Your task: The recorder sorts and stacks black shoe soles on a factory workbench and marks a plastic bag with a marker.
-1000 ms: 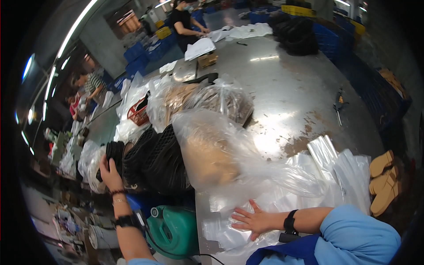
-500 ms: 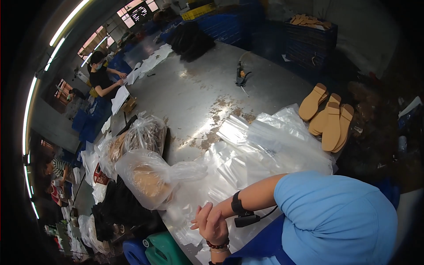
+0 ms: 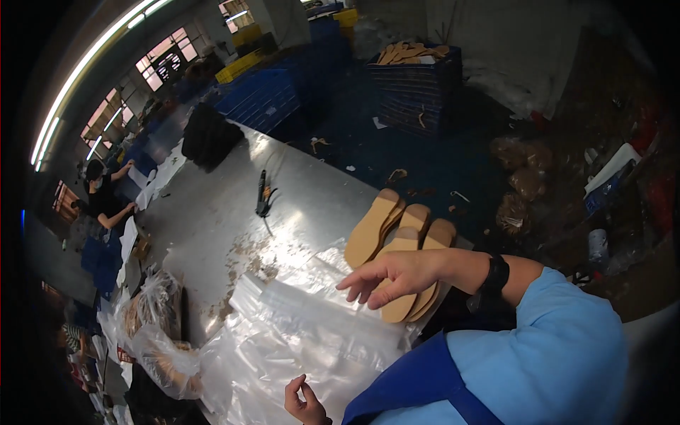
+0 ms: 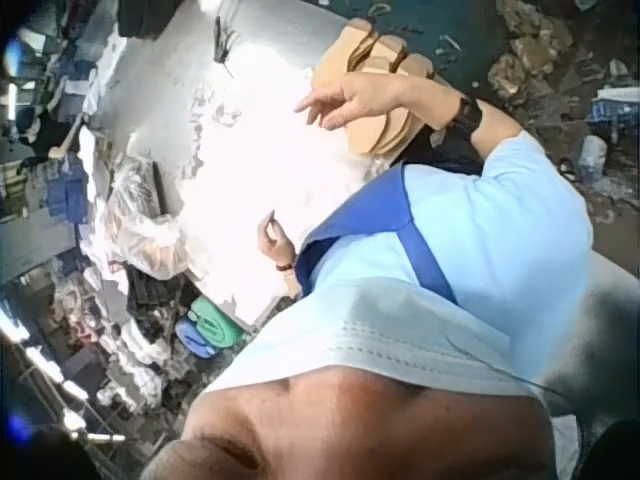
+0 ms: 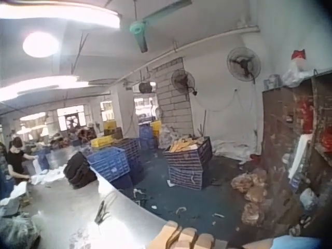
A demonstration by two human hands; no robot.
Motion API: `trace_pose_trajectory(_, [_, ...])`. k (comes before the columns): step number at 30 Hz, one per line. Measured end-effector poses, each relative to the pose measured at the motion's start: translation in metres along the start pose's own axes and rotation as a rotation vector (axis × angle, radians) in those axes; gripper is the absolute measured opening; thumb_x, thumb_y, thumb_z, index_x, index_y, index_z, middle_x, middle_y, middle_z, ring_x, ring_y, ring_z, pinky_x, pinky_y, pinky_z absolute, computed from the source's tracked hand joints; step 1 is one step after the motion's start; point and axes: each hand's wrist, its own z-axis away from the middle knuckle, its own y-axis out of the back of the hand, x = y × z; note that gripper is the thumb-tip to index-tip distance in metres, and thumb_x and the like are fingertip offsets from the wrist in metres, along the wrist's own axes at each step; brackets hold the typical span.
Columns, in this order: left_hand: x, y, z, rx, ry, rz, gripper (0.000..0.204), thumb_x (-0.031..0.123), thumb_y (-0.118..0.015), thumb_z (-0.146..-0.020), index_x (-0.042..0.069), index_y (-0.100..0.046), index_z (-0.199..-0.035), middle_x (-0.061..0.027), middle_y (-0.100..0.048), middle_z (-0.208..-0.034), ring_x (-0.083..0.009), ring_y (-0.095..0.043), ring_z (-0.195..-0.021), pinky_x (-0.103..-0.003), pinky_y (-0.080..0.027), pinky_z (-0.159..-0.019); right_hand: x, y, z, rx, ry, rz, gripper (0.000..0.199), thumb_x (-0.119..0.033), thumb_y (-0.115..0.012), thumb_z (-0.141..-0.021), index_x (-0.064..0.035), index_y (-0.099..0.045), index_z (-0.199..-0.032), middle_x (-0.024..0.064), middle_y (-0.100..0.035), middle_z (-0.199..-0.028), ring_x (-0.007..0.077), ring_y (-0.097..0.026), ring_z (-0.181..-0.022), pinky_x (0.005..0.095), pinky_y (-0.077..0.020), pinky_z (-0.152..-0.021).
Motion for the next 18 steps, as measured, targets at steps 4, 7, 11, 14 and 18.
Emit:
trace_pose_trajectory(4, [0.056, -0.126, -0.004, -0.065, -0.067, 0.203, 0.017, -0.013, -0.056, -0.082, -0.002, -0.066, -0.090, -0.0110, -0.068, -0.085, -0.0181, -0.064, -0.080, -0.027, -0.049, -0.079, -0.018, 0.114, 0.094, 0.408, 0.232, -0.096, 0.042, -0.014, -0.063, -0.091, -0.0001, -0.052, -0.129, 0.0096, -0.064, -0.111, 0.0150, -0.060, -0.103, 0.0283, -0.0470, -0.093])
trace_pose_trajectory(7, [0.112, -0.195, -0.004, -0.299, -0.019, 0.398, 0.017, -0.011, -0.059, -0.081, -0.001, -0.068, -0.092, -0.0122, -0.068, -0.086, -0.0195, -0.065, -0.081, -0.029, -0.050, -0.078, -0.019, 0.183, 0.162, 0.789, 0.270, -0.055, 0.034, -0.015, -0.061, -0.093, -0.0005, -0.056, -0.123, 0.0107, -0.067, -0.100, 0.0146, -0.064, -0.090, 0.0265, -0.0508, -0.083])
trace_pose_trajectory(11, [0.170, -0.233, -0.016, -0.742, 0.069, 0.648, 0.020, -0.003, -0.062, -0.085, -0.001, -0.066, -0.104, -0.0131, -0.069, -0.098, -0.0199, -0.065, -0.092, -0.029, -0.049, -0.085, 0.021, 0.264, 0.245, 1.217, 0.312, -0.197, 0.029, -0.019, -0.059, -0.093, -0.0034, -0.059, -0.117, 0.0090, -0.067, -0.096, 0.0148, -0.064, -0.083, 0.0286, -0.0508, -0.080])
trace_pose_trajectory(14, [0.178, -0.253, -0.027, -1.044, 0.169, 0.771, 0.027, 0.001, -0.063, -0.086, 0.000, -0.063, -0.113, -0.0134, -0.067, -0.107, -0.0209, -0.064, -0.099, -0.032, -0.048, -0.091, 0.098, 0.309, 0.300, 1.446, 0.265, -0.427, 0.020, -0.017, -0.058, -0.093, -0.0075, -0.060, -0.110, 0.0085, -0.068, -0.093, 0.0133, -0.064, -0.079, 0.0287, -0.0511, -0.074])
trace_pose_trajectory(18, [0.157, -0.276, -0.038, -1.134, 0.246, 0.979, 0.037, 0.005, -0.063, -0.088, -0.001, -0.054, -0.124, -0.0179, -0.065, -0.111, -0.0243, -0.064, -0.102, -0.037, -0.049, -0.093, 0.246, 0.313, 0.319, 1.658, 0.050, -0.889, 0.019, -0.020, -0.062, -0.088, -0.0098, -0.058, -0.103, 0.0094, -0.067, -0.087, 0.0182, -0.063, -0.071, 0.0314, -0.0493, -0.064])
